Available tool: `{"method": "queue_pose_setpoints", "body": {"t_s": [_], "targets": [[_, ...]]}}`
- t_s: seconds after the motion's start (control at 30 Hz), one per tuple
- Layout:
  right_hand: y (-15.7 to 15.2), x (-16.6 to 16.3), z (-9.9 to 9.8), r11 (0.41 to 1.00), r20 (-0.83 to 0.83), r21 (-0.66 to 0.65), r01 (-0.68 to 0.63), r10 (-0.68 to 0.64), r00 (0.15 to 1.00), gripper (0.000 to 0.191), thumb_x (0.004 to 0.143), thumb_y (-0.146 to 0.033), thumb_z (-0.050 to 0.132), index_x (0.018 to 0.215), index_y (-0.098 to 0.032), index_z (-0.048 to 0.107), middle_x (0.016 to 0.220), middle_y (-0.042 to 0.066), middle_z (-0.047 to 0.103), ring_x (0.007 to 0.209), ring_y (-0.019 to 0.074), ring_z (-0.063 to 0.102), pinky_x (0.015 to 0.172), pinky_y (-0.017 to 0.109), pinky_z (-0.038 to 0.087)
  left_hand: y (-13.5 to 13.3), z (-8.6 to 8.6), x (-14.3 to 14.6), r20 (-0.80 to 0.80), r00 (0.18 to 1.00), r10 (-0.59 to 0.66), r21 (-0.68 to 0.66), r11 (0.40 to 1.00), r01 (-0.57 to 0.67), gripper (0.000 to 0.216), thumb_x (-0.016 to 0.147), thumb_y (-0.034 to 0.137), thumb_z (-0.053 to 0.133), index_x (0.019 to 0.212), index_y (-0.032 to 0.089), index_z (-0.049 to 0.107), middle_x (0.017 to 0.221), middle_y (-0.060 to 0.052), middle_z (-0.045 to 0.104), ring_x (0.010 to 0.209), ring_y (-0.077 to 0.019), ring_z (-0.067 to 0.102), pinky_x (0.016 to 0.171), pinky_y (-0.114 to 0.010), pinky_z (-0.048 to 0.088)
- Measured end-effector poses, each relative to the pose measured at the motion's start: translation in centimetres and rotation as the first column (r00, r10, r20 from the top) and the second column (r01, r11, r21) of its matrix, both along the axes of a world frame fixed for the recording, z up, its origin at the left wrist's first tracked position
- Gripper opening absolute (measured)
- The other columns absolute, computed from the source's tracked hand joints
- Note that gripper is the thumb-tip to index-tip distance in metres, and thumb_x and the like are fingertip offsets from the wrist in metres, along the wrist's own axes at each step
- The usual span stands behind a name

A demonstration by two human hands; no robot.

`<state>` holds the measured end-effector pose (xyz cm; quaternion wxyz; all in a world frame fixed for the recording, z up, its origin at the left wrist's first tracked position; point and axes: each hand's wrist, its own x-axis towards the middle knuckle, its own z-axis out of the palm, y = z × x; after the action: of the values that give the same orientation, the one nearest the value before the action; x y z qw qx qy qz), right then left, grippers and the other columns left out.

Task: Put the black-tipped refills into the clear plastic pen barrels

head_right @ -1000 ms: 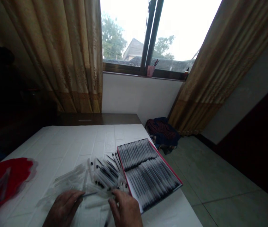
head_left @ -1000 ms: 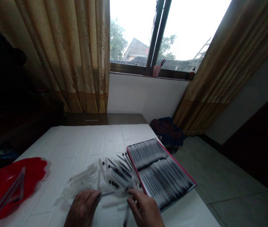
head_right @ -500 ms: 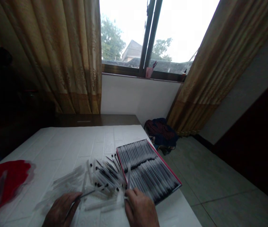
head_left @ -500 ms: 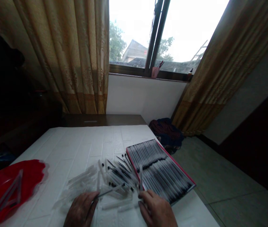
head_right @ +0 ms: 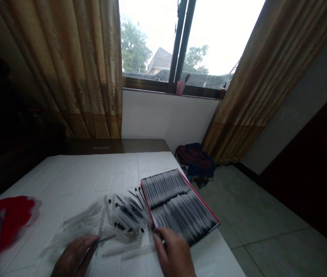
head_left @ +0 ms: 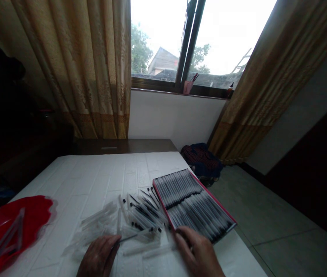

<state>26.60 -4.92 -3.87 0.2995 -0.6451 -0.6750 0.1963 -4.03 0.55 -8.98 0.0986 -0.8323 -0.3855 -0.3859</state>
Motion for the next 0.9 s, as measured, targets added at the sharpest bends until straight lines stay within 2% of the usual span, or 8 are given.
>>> {"method": "queue_pose_setpoints", "body": {"t_s": [0.07, 0.13, 0.2, 0.33, 0.47, 0.6, 0.8, 0.9], "targets": [[0.5, -2.6, -0.4, 0.999, -0.216, -0.044, -0.009, 0.000, 0.976, 0.029, 0.088, -0.038, 0.046, 0.098, -0.020, 0.066, 0.070, 0.005, 0.070, 0.064, 0.0199, 0.066, 0.059, 0.027, 0.046, 0.0, 0.0, 0.0, -0.004, 1.000, -0.007, 0.012, 1.000, 0.007, 0.027, 0.096, 0.034, 0.036, 0.105, 0.022, 0.059, 0.085, -0.002, 0.070, 0.078, -0.0134, 0.067, 0.074, -0.022, 0.053], [1.1, -4.7, -1.2, 0.993, -0.424, -0.111, -0.040, -0.011, 0.906, 0.036, 0.089, -0.045, 0.043, 0.099, -0.017, 0.065, 0.070, 0.005, 0.070, 0.053, 0.0163, 0.061, 0.050, 0.025, 0.044, -0.1, 0.1, 0.0, -0.010, 1.000, -0.018, 0.027, 0.999, 0.018, 0.028, 0.097, 0.035, 0.036, 0.104, 0.022, 0.060, 0.084, -0.002, 0.070, 0.077, -0.0132, 0.067, 0.073, -0.022, 0.053], [1.8, -6.0, -2.1, 0.990, -0.567, -0.140, -0.034, -0.052, 0.822, 0.043, 0.088, -0.052, 0.043, 0.088, -0.015, 0.065, 0.069, 0.005, 0.068, 0.047, 0.0130, 0.056, 0.046, 0.023, 0.041, -0.1, 0.1, 0.1, -0.010, 1.000, -0.018, 0.021, 1.000, 0.019, 0.027, 0.097, 0.034, 0.036, 0.103, 0.022, 0.060, 0.083, -0.002, 0.070, 0.077, -0.0127, 0.066, 0.073, -0.021, 0.053], [2.8, -6.7, -2.9, 0.987, -0.697, -0.160, 0.027, -0.132, 0.705, 0.048, 0.079, -0.060, 0.054, 0.066, -0.014, 0.062, 0.059, 0.003, 0.063, 0.044, 0.0100, 0.050, 0.044, 0.021, 0.037, -0.2, 0.0, 0.1, -0.005, 1.000, -0.017, -0.008, 1.000, 0.017, 0.026, 0.096, 0.033, 0.038, 0.103, 0.023, 0.061, 0.084, -0.002, 0.069, 0.077, -0.0121, 0.066, 0.072, -0.021, 0.053], [2.9, -6.7, -2.7, 0.986, -0.743, -0.167, 0.017, -0.137, 0.656, 0.042, 0.074, -0.056, 0.062, 0.067, -0.014, 0.063, 0.059, 0.003, 0.063, 0.046, 0.0108, 0.051, 0.045, 0.021, 0.039, -0.2, -0.3, 0.0, -0.004, 1.000, 0.004, -0.024, 1.000, -0.004, 0.026, 0.096, 0.034, 0.039, 0.102, 0.024, 0.062, 0.084, -0.002, 0.069, 0.078, -0.0128, 0.066, 0.072, -0.022, 0.053], [2.8, -6.8, -2.8, 0.989, -0.729, -0.145, 0.014, -0.116, 0.674, 0.032, 0.075, -0.047, 0.064, 0.071, -0.015, 0.064, 0.061, 0.002, 0.064, 0.053, 0.0140, 0.056, 0.052, 0.024, 0.044, -0.3, 0.0, 0.1, 0.006, 1.000, -0.010, -0.055, 0.998, 0.011, 0.024, 0.095, 0.034, 0.040, 0.102, 0.025, 0.061, 0.084, -0.001, 0.070, 0.077, -0.0132, 0.067, 0.073, -0.023, 0.053], [2.7, -6.2, -2.8, 1.000, -0.568, -0.002, -0.017, 0.013, 0.823, 0.012, 0.079, -0.028, 0.061, 0.077, -0.018, 0.067, 0.069, 0.003, 0.068, 0.067, 0.0184, 0.064, 0.062, 0.025, 0.048, -0.4, 0.2, 0.1, 0.007, 1.000, -0.030, -0.043, 0.999, 0.031, 0.024, 0.095, 0.037, 0.040, 0.099, 0.024, 0.061, 0.081, -0.001, 0.071, 0.074, -0.0140, 0.067, 0.071, -0.023, 0.053], [2.6, -6.0, -2.5, 0.997, -0.515, 0.066, -0.027, 0.057, 0.855, 0.009, 0.080, -0.022, 0.059, 0.080, -0.019, 0.067, 0.075, 0.004, 0.070, 0.073, 0.0187, 0.066, 0.068, 0.025, 0.049, -0.3, 0.2, 0.1, 0.008, 0.999, -0.031, -0.015, 0.999, 0.031, 0.026, 0.095, 0.038, 0.039, 0.097, 0.024, 0.061, 0.080, 0.000, 0.071, 0.074, -0.0136, 0.067, 0.071, -0.023, 0.052]]}}
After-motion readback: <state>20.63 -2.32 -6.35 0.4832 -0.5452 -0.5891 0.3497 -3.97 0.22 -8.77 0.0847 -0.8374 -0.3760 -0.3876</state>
